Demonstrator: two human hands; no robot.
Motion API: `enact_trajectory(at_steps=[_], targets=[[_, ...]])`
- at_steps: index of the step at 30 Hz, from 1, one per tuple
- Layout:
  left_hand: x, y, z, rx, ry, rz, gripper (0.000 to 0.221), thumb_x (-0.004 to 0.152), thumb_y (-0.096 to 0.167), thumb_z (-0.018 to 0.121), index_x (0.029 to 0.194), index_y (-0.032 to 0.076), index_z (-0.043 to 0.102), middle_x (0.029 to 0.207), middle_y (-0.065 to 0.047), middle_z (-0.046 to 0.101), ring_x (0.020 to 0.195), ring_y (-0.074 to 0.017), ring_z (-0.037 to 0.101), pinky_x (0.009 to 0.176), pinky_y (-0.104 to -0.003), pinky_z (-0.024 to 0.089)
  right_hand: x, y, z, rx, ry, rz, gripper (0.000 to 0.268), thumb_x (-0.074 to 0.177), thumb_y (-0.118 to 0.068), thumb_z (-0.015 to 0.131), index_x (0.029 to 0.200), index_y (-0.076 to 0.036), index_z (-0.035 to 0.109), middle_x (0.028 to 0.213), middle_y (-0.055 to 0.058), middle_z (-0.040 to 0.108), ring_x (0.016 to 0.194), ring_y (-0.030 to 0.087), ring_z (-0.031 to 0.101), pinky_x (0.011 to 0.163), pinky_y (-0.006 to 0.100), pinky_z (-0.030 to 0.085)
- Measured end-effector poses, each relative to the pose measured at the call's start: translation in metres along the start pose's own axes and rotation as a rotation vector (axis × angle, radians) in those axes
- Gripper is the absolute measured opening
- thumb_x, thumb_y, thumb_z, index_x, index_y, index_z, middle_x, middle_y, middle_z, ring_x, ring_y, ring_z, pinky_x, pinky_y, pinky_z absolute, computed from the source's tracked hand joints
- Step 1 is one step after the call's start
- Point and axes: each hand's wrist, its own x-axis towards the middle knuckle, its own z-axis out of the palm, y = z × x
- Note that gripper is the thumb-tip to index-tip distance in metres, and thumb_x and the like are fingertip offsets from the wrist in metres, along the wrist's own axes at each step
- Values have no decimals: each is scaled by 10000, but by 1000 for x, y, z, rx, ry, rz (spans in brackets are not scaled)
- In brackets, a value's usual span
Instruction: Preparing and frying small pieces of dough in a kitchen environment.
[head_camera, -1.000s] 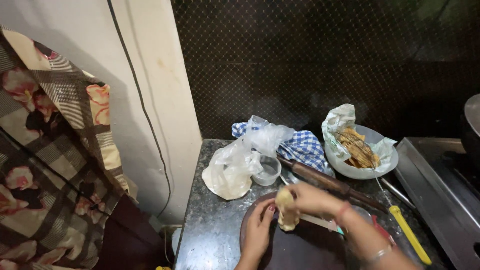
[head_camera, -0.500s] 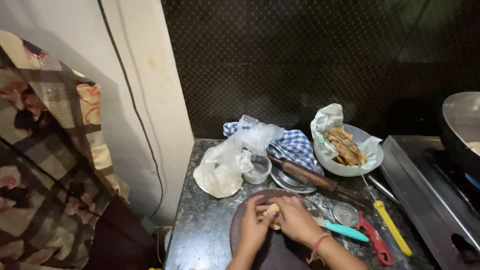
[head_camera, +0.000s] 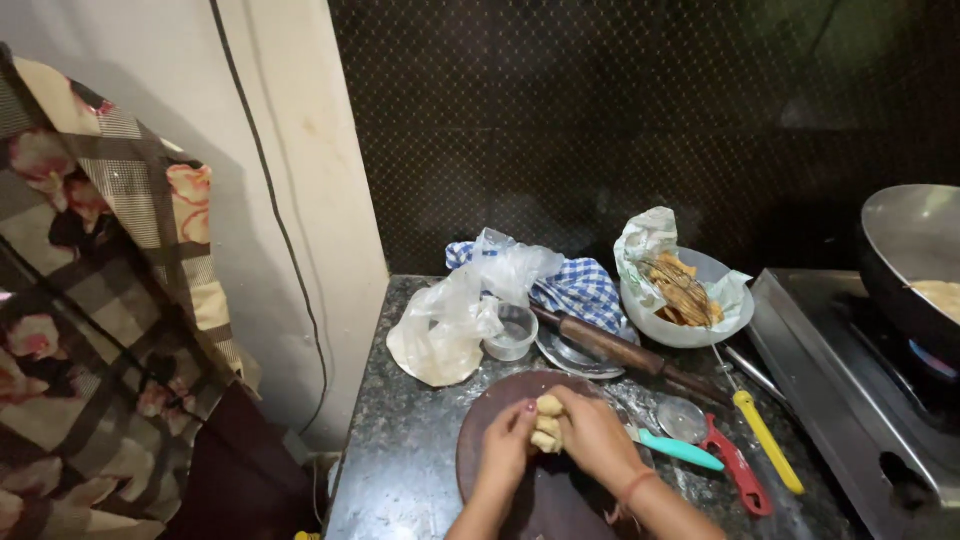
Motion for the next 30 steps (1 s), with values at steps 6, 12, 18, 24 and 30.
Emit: enact_trajectory(at_steps=[6, 12, 18, 24, 30], targets=[[-2, -45, 14, -12, -28, 24, 349, 1004, 257, 596, 1124, -18, 776, 928, -69, 781, 762, -126, 689, 703, -272, 553, -24, 71, 20, 410, -151, 117, 395, 891, -164, 629, 1276, -97, 688, 1138, 88, 806, 1017, 200, 750, 913, 333, 565], [-15, -16, 21, -219, -79, -135, 411, 1015, 278, 509, 1133, -28, 759, 999, -103, 786, 863, -187, 729, 768, -306, 574, -49, 50, 23, 791, -142, 285, 430, 887, -156, 723, 1308, -81, 677, 1210, 66, 763, 1057, 152, 710, 939, 334, 555], [-37, 14, 29, -277, -6, -198, 523, 1030, 425, 442, 1145, 16, 748, 1024, -95, 784, 849, -182, 694, 767, -331, 527, -61, -10, 20, 170, 139, 51, 420, 723, -46, 787, 1086, -105, 584, 1099, 110, 694, 1062, 347, 686, 877, 406, 550], [-44, 18, 31, -312, -17, -109, 536, 1032, 444, 491, 1179, -4, 745, 1058, -84, 743, 917, -151, 687, 831, -304, 526, -53, -19, 25, 35, 287, -44, 395, 820, 59, 526, 1147, -150, 599, 1106, 133, 737, 1022, 395, 694, 805, 489, 549], [-50, 27, 39, -155, 5, -33, 370, 940, 284, 647, 1233, 69, 717, 1095, -23, 772, 974, -104, 703, 878, -254, 539, -30, 3, 32, -129, 183, 99, 301, 903, -114, 630, 1191, -143, 548, 972, 186, 730, 920, 435, 679, 757, 529, 514]])
